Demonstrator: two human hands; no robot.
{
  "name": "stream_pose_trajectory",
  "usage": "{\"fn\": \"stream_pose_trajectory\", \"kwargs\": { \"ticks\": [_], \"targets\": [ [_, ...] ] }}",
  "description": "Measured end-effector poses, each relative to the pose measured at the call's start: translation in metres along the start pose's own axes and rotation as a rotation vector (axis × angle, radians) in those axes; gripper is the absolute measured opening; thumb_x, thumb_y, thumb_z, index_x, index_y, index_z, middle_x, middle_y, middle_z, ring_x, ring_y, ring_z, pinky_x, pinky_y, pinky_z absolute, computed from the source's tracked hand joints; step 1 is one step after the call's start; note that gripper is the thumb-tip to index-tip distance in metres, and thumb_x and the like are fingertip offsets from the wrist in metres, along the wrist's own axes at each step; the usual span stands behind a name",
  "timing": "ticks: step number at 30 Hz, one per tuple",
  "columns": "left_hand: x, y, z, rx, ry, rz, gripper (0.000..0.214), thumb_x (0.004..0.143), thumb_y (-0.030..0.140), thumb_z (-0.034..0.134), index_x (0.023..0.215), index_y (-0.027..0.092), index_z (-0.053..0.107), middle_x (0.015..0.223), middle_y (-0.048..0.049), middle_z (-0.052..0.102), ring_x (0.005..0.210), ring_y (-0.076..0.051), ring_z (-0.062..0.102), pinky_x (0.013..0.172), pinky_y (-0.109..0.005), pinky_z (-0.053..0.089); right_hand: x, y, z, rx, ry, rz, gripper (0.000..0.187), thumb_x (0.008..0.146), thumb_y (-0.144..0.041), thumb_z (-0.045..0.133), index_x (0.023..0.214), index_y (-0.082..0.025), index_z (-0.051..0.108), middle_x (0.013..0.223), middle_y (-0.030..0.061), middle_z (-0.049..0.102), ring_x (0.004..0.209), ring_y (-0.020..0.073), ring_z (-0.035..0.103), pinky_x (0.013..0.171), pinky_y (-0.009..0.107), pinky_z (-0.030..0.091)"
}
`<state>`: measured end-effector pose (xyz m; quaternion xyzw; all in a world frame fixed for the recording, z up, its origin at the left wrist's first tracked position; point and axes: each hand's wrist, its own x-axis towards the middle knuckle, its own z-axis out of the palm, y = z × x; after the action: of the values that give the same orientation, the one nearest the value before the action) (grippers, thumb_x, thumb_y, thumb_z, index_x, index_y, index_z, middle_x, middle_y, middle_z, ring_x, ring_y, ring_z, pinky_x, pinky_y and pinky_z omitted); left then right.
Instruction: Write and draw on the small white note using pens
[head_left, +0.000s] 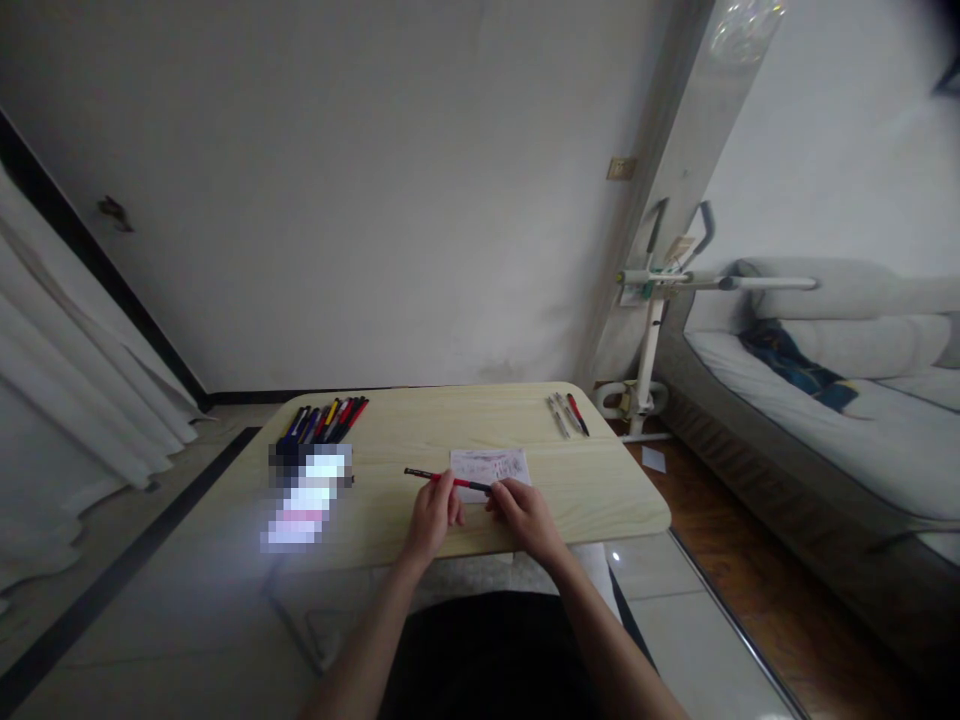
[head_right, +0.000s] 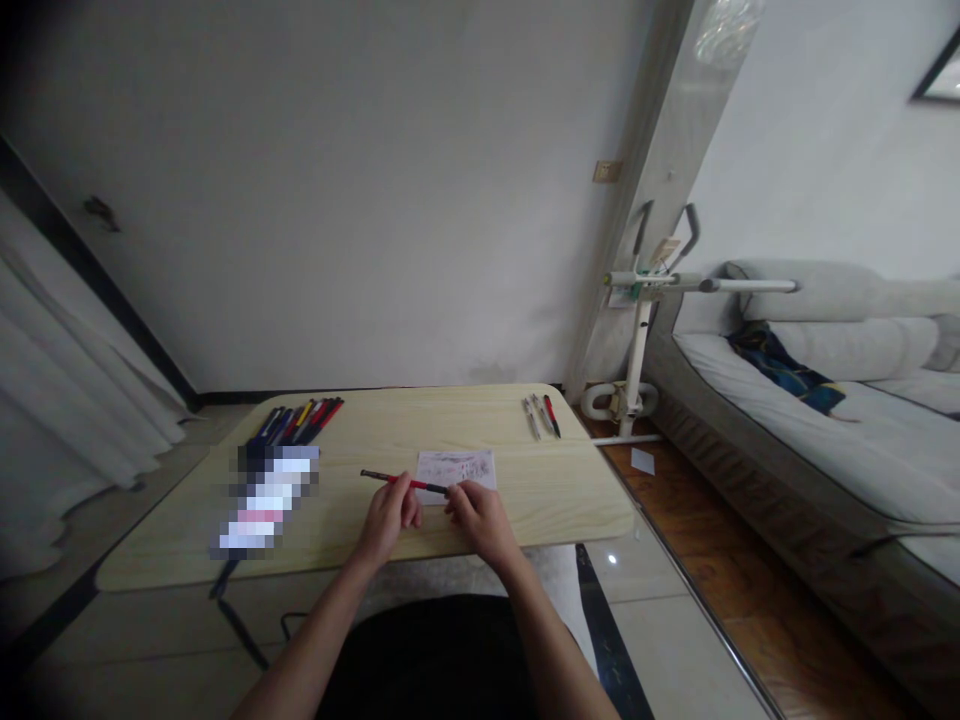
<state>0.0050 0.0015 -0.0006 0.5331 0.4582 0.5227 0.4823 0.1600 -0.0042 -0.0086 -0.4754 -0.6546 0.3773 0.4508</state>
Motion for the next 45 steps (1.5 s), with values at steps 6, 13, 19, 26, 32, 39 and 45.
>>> {"fn": "stream_pose_trajectory", "kwargs": {
  "ticks": [6,13,19,26,32,39,45],
  "targets": [
    [0.001,-0.001,0.002,0.010,-0.001,-0.018,0.049,0.079,0.049,0.035,0.041,0.019,0.036,0.033,0.0038,0.036,0.036,-0.010,0.044,0.045,-0.023,0.036,0.001,0.004,0.001,-0.055,0.009,-0.020,0.041,0.084,-0.044,0.035,0.065,-0.015,0.056,0.058,0.0022,0.059,0.052,0.0114,0.053,0.052,0.021,0.039],
    [0.001,-0.004,0.002,0.005,0.007,-0.017,0.049,0.079,0.049,0.036,0.040,0.019,0.037,0.033,0.0039,0.036,0.035,-0.010,0.043,0.044,-0.024,0.036,0.000,0.005,0.001,-0.099,0.032,-0.039,0.039,0.085,-0.041,0.036,0.066,-0.015,0.058,0.058,0.0019,0.060,0.051,0.0110,0.052,0.051,0.020,0.038],
    [0.002,-0.005,0.001,0.024,0.015,-0.025,0.050,0.079,0.050,0.036,0.040,0.019,0.036,0.032,0.0038,0.035,0.034,-0.010,0.043,0.044,-0.023,0.035,0.001,0.003,0.000,-0.120,0.030,-0.058,0.034,0.084,-0.037,0.038,0.065,-0.016,0.057,0.057,0.0012,0.058,0.051,0.0110,0.051,0.051,0.021,0.038],
    [0.001,-0.001,0.003,0.039,0.022,-0.021,0.050,0.078,0.050,0.036,0.039,0.020,0.035,0.031,0.0036,0.035,0.034,-0.010,0.043,0.044,-0.023,0.036,0.001,0.007,0.001,-0.100,0.033,-0.063,0.022,0.082,-0.032,0.042,0.073,-0.016,0.056,0.060,0.0005,0.058,0.052,0.0107,0.051,0.052,0.021,0.039],
    [0.002,-0.002,0.003,0.040,0.008,-0.017,0.050,0.077,0.050,0.037,0.038,0.020,0.034,0.031,0.0039,0.034,0.034,-0.010,0.044,0.046,-0.024,0.037,0.002,0.010,0.002,-0.021,0.019,-0.042,0.017,0.080,-0.030,0.046,0.081,-0.016,0.054,0.062,0.0003,0.059,0.052,0.0105,0.052,0.050,0.020,0.040],
    [0.001,-0.002,0.002,0.038,0.018,-0.007,0.048,0.079,0.047,0.035,0.040,0.020,0.036,0.034,0.0032,0.036,0.037,-0.011,0.045,0.048,-0.023,0.038,0.003,0.008,0.002,-0.009,0.023,-0.047,0.017,0.077,-0.031,0.049,0.082,-0.016,0.055,0.063,0.0001,0.059,0.056,0.0112,0.053,0.052,0.021,0.040],
    [-0.002,0.004,0.002,0.022,0.000,0.003,0.049,0.080,0.044,0.033,0.039,0.019,0.037,0.035,0.0018,0.040,0.039,-0.011,0.045,0.050,-0.024,0.039,0.001,0.003,0.001,-0.063,0.018,-0.058,0.023,0.080,-0.033,0.044,0.083,-0.016,0.058,0.063,0.0008,0.060,0.056,0.0114,0.053,0.054,0.021,0.040]
  ]
}}
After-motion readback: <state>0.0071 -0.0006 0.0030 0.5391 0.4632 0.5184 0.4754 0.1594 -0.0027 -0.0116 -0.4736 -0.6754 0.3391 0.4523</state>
